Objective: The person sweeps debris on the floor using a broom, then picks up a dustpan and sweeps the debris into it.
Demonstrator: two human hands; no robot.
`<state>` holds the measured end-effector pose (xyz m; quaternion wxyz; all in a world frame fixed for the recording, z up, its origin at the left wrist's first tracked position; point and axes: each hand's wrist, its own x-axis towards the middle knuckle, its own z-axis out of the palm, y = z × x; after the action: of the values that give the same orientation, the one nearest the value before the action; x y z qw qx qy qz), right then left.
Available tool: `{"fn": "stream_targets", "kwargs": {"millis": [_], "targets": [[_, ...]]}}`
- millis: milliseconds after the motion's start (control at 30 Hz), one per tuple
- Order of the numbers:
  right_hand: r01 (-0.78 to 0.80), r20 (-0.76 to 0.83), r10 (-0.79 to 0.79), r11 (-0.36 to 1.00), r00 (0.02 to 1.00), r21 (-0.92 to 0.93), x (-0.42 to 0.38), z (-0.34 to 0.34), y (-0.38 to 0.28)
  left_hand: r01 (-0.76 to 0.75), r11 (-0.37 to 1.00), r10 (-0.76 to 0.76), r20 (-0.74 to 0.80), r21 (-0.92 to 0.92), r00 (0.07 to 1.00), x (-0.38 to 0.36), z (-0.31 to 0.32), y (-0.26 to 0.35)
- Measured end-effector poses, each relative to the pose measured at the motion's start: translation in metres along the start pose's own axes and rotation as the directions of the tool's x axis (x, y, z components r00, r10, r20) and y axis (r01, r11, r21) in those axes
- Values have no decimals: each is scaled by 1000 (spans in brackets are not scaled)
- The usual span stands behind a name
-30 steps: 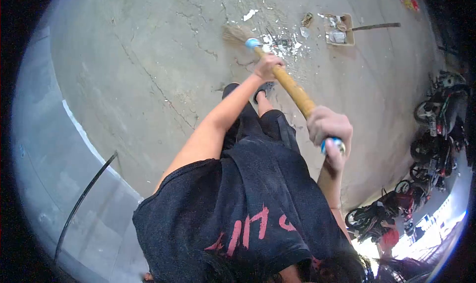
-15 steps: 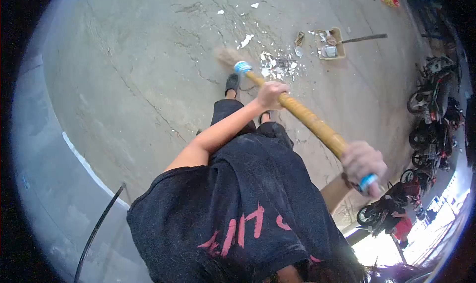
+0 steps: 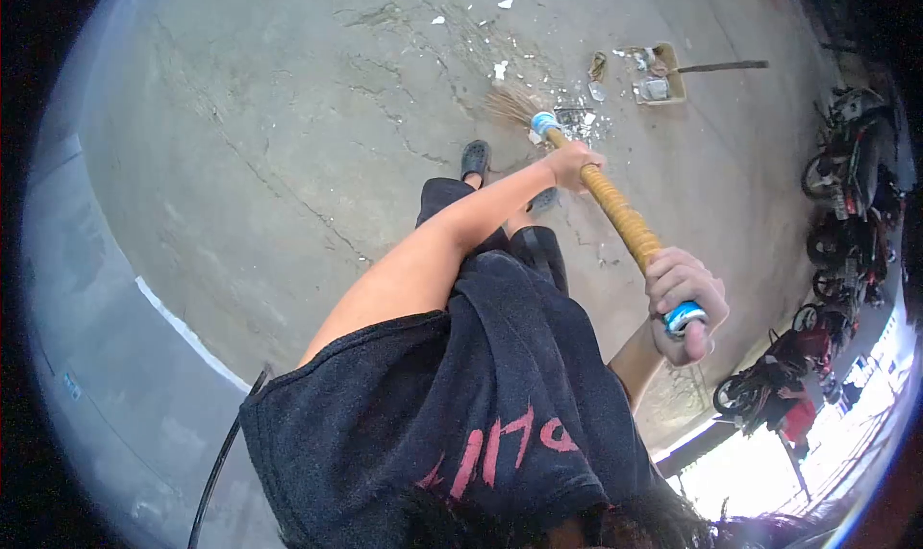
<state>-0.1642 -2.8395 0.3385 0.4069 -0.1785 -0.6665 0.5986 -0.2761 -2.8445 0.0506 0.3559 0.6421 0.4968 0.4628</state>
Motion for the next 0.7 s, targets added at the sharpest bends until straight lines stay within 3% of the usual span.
{"fn": "stream_targets", "kwargs": {"millis": [133, 200, 233, 267, 333, 433, 500, 600, 700], "targets": [[150, -13, -150, 988, 989, -33, 2, -14, -22, -53, 999, 53, 50, 1, 997, 12, -7, 25], [188, 41, -193, 976, 980, 106, 2, -30, -38, -52, 997, 56, -80, 54, 995, 7, -20, 51], [202, 166, -242, 952, 956, 229, 8, -40, -36, -23, 995, 32, -87, 100, 996, 2, -28, 55], [212, 160, -249, 953, 955, 216, 6, -42, -28, 4, 989, 11, -101, 146, 995, -4, -39, 58], [179, 28, -203, 911, 979, 372, 0, -32, -4, 55, 977, -28, -132, 205, 991, -20, -65, 55], [36, -36, -27, 962, 999, 272, -6, -3, 38, 139, 966, -110, -143, 217, 984, -47, -70, 7], [-39, -40, 49, 974, 998, 223, -5, 12, 40, 217, 972, -209, -87, 88, 974, -52, -66, -8], [-106, -67, 111, 991, 992, 81, -7, 11, 17, 77, 994, -79, -23, -77, 997, -23, -30, -3], [-20, -29, 20, 1000, 999, -14, -8, -6, -11, 53, 995, -48, 56, -82, 997, 4, 0, 8]]}}
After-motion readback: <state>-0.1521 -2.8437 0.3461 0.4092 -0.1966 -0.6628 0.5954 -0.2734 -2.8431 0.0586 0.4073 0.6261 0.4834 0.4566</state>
